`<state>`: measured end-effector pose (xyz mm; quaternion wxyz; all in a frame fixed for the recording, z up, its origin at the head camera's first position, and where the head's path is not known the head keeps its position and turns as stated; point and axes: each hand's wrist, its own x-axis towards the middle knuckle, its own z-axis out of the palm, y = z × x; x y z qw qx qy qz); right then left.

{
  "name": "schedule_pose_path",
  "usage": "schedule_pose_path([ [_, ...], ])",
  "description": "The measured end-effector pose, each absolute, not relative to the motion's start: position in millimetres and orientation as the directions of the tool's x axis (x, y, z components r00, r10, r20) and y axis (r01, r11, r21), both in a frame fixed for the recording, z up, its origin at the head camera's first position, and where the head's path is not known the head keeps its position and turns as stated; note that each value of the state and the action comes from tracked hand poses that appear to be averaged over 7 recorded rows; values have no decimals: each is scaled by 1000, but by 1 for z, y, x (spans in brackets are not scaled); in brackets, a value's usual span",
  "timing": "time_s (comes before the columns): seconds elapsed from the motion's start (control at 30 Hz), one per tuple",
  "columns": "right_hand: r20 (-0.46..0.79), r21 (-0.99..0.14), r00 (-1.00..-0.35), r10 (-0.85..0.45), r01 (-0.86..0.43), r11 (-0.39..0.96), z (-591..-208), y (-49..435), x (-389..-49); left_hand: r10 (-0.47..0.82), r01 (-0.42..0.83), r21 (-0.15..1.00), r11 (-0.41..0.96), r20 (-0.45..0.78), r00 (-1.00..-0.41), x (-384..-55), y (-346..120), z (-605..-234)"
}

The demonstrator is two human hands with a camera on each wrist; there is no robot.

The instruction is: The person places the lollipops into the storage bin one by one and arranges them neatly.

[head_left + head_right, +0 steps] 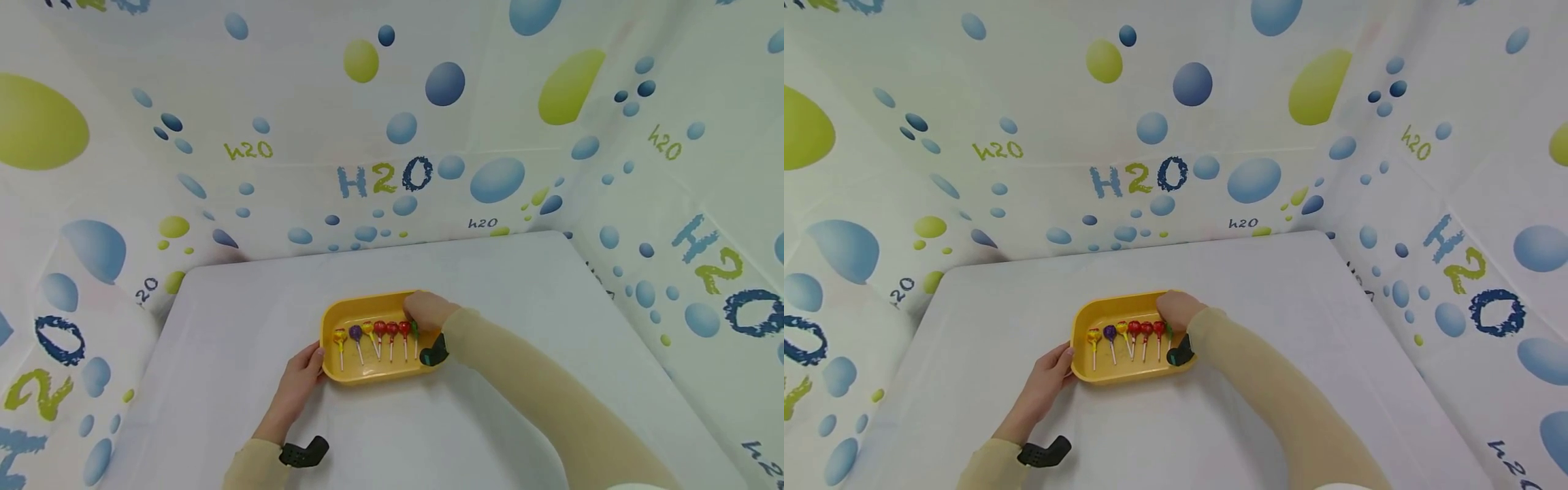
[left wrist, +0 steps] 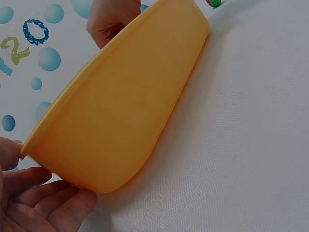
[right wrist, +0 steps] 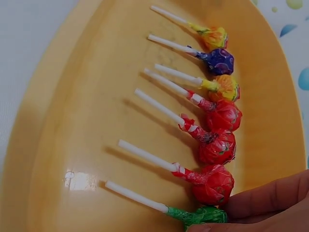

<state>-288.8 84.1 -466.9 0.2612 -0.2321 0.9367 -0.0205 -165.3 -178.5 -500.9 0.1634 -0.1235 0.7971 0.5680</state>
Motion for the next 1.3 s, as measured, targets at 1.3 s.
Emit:
schedule_pose_path([
  [1.3,-506,-199,-757,-414,-365,909,-458,86,-285,-18,-403,856,323,-421,-907,-166,-178,-499],
])
